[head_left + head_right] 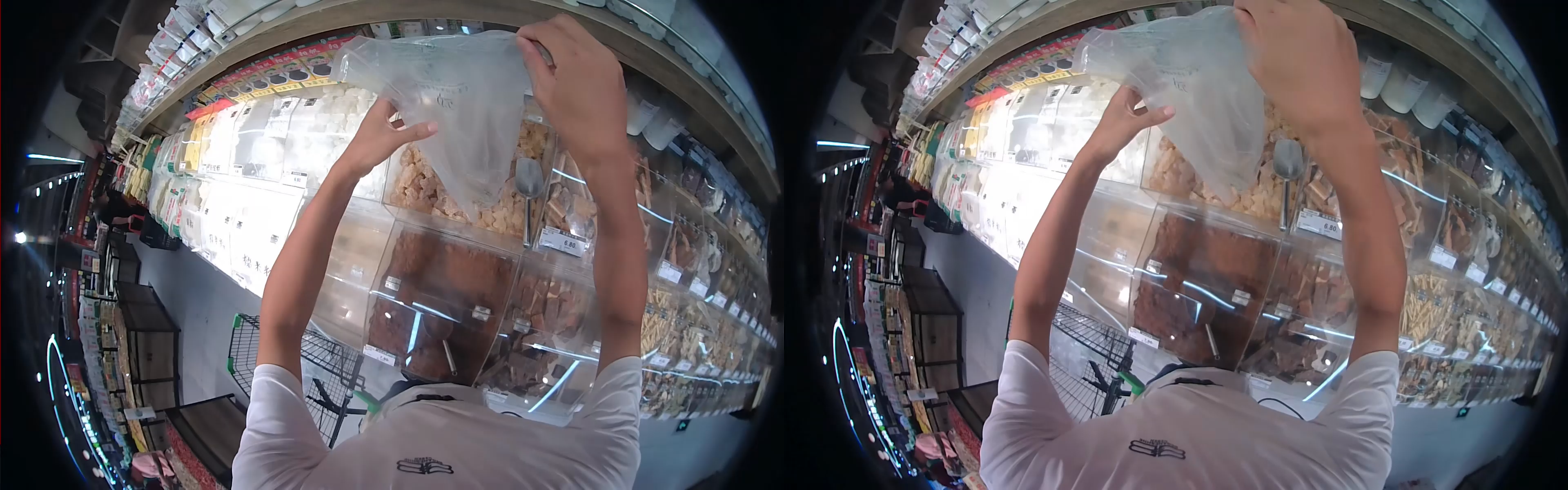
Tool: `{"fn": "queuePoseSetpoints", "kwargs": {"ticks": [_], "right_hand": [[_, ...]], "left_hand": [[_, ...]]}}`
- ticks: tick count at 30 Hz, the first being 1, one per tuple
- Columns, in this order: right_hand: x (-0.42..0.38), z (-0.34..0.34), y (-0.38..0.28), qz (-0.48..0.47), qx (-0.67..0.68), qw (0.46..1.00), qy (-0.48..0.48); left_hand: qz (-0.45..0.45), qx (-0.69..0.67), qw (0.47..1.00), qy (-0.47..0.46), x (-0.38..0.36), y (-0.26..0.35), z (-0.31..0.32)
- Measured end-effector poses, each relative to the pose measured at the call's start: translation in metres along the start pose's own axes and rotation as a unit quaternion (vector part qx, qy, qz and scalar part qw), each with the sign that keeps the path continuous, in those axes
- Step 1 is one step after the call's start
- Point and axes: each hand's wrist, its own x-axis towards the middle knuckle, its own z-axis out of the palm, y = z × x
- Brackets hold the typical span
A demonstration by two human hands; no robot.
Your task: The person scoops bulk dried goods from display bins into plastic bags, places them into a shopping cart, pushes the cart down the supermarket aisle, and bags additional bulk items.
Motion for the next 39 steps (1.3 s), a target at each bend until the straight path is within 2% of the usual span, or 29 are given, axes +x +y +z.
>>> {"fn": "queuePoseSetpoints", "kwargs": {"ticks": [3,4,6,7,8,10,12,15,16,19,21,22,23,25,26,27,28,29,31,34,36,37,39], "right_hand": [[-0.008,0.009,-0.012,0.010,0.034,0.999,0.024],[-0.011,0.008,-0.014,0.003,0.044,0.998,0.053],[-0.025,0.002,-0.014,-0.008,0.064,0.992,0.106],[-0.040,-0.004,-0.016,0.046,0.091,0.992,0.069],[-0.061,-0.009,-0.018,0.098,0.121,0.987,0.031],[-0.111,-0.007,-0.009,0.145,0.102,0.975,-0.134],[-0.170,0.006,0.007,0.113,0.074,0.961,-0.243],[-0.233,0.006,0.001,0.187,0.173,0.914,-0.315],[-0.247,0.004,-0.007,0.207,0.197,0.904,-0.318],[-0.279,0.007,-0.039,0.320,0.336,0.813,-0.351],[-0.290,0.022,-0.067,0.341,0.500,0.716,-0.347],[-0.292,0.030,-0.086,0.348,0.571,0.653,-0.355],[-0.299,0.038,-0.108,0.389,0.642,0.562,-0.347],[-0.343,0.064,-0.126,0.471,0.646,0.491,-0.345],[-0.356,0.067,-0.134,0.503,0.658,0.437,-0.351],[-0.365,0.067,-0.139,0.517,0.674,0.380,-0.366],[-0.370,0.065,-0.143,0.529,0.688,0.325,-0.376],[-0.372,0.067,-0.148,0.537,0.696,0.282,-0.383],[-0.364,0.076,-0.161,0.528,0.710,0.234,-0.403],[-0.353,0.092,-0.179,0.500,0.734,0.187,-0.419],[-0.347,0.100,-0.195,0.497,0.737,0.167,-0.426],[-0.347,0.096,-0.203,0.530,0.718,0.174,-0.416],[-0.345,0.089,-0.220,0.593,0.678,0.191,-0.391]], "left_hand": [[0.020,0.012,0.995,-0.095,-0.003,0.016,0.007],[0.041,0.179,0.982,-0.049,0.000,0.023,0.004],[-0.019,-0.033,0.999,0.001,0.000,0.022,-0.008],[-0.045,-0.139,0.989,0.029,-0.001,0.029,-0.016],[-0.082,-0.161,0.981,0.069,-0.005,0.039,-0.029],[-0.130,-0.209,0.960,0.132,-0.026,0.038,-0.060],[-0.168,-0.271,0.930,0.181,-0.063,0.017,-0.089],[-0.216,-0.347,0.881,0.237,-0.146,-0.033,-0.135],[-0.240,-0.368,0.848,0.295,-0.177,-0.027,-0.132],[-0.271,-0.406,0.810,0.324,-0.292,-0.049,-0.135],[-0.310,-0.432,0.755,0.383,-0.351,-0.045,-0.107],[-0.324,-0.432,0.755,0.370,-0.383,-0.044,-0.092],[-0.345,-0.411,0.755,0.378,-0.401,-0.032,-0.071],[-0.400,-0.330,0.792,0.322,-0.454,-0.028,-0.039],[-0.455,-0.240,0.811,0.277,-0.475,-0.031,-0.029],[-0.404,-0.213,0.848,0.270,-0.496,-0.028,-0.020],[-0.439,-0.226,0.826,0.271,-0.505,-0.016,-0.018],[-0.409,-0.258,0.821,0.303,-0.522,-0.019,-0.010],[-0.387,-0.205,0.847,0.301,-0.551,-0.016,-0.006],[-0.392,-0.207,0.845,0.299,-0.578,-0.007,-0.014],[-0.357,-0.213,0.840,0.348,-0.599,-0.012,-0.017],[-0.339,-0.215,0.838,0.369,-0.610,-0.016,-0.019],[-0.370,-0.203,0.805,0.417,-0.636,-0.018,-0.028]]}}
